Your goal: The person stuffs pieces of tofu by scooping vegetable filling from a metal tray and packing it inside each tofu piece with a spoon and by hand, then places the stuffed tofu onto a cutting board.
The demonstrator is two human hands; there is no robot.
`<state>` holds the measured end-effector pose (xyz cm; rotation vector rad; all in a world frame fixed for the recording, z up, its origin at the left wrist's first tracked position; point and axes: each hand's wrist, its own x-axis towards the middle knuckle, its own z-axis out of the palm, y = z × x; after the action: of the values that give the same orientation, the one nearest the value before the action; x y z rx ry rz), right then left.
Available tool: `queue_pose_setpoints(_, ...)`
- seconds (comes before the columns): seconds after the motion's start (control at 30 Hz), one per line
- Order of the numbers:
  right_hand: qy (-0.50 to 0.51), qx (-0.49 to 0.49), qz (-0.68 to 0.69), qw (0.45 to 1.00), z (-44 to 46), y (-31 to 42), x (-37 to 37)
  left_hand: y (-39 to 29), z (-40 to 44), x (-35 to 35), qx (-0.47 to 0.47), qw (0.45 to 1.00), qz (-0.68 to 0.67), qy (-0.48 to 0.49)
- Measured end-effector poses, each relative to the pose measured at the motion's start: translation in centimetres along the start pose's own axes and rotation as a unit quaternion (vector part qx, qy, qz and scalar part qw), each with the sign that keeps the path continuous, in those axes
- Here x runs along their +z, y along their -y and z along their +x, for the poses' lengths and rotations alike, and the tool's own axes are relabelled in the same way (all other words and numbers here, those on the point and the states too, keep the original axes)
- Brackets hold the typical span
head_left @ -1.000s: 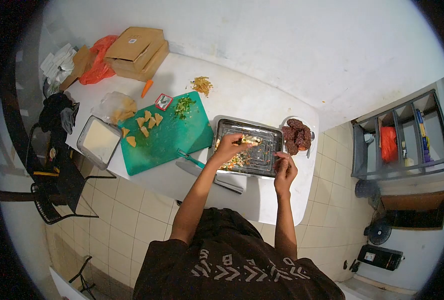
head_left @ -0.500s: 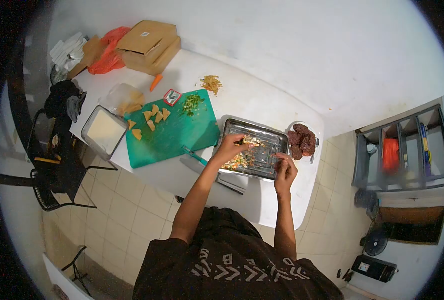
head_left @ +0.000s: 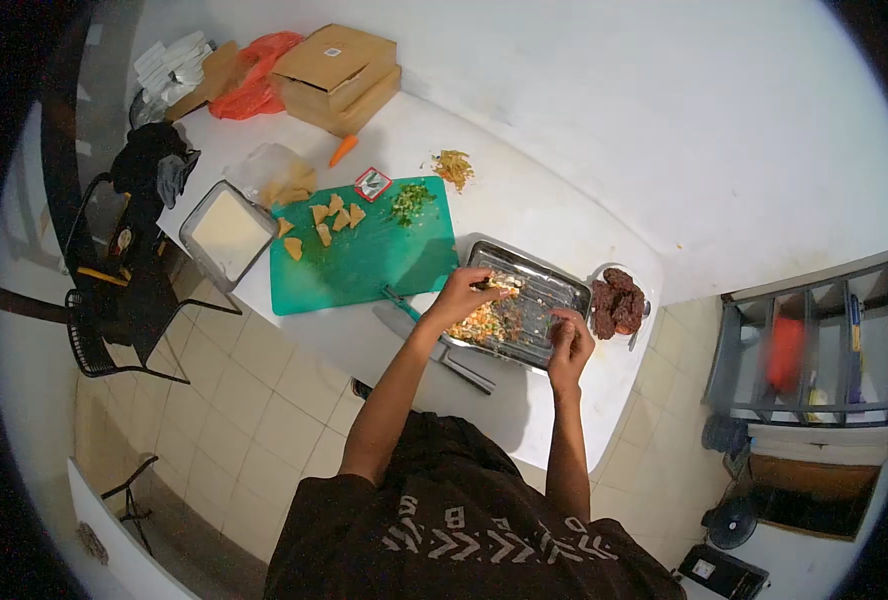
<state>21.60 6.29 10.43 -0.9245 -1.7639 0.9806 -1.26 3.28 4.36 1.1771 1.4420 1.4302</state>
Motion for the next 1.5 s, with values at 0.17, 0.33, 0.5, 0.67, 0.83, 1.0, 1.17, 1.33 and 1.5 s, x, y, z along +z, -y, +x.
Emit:
queue_pose_setpoints(0.17, -0.086, 0.073, 0.076, 0.991, 0.0, -1.6, -0.4, 0.3, 0.0, 0.2, 0.006, 1.000, -0.022, -0.007)
queue_pose_setpoints(0.33, -0.185, 0.150, 0.128, 0.963, -1.0, -4.3, -1.1, 1.6, 0.8, 1.0, 0.020, 1.000, 0.009, 0.004)
queue_pose_setpoints(0.5, -0.193, 0.244, 0.122, 0.942, -7.6, -10.6, -2.0, 2.7, 1.2, 2.3, 0.062, 0.998, 0.012, -0.016)
queue_pose_setpoints(0.67, -0.203, 0.333, 0.035, 0.920, -12.7, -10.9, -1.9, 3.9, 1.5, 3.0, -0.024, 0.995, 0.068, 0.074)
queue_pose_setpoints(0.83, -0.139, 0.212, -0.268, 0.930, -12.9, -9.5, -2.5, 4.0, 1.3, 4.7, -0.010, 0.998, 0.038, 0.055)
queue_pose_setpoints(1.0, -0.069, 0.038, -0.262, 0.962, -8.4, -7.2, -2.3, 2.6, 1.3, 5.6, 0.014, 0.991, 0.079, 0.104)
queue_pose_setpoints(1.17, -0.040, 0.163, -0.023, 0.986, -3.7, -6.9, 1.3, 4.3, 1.4, 6.7, 0.007, 0.986, 0.046, 0.163)
queue_pose_setpoints(1.33, 0.052, 0.201, -0.038, 0.977, -2.9, -8.3, 1.7, 2.4, 1.6, 5.4, -0.016, 0.988, 0.060, 0.140)
queue_pose_setpoints(1.5, 0.000, 0.221, 0.029, 0.975, -3.6, -8.4, 2.0, 0.8, 1.9, 4.1, -0.008, 0.977, 0.187, 0.102)
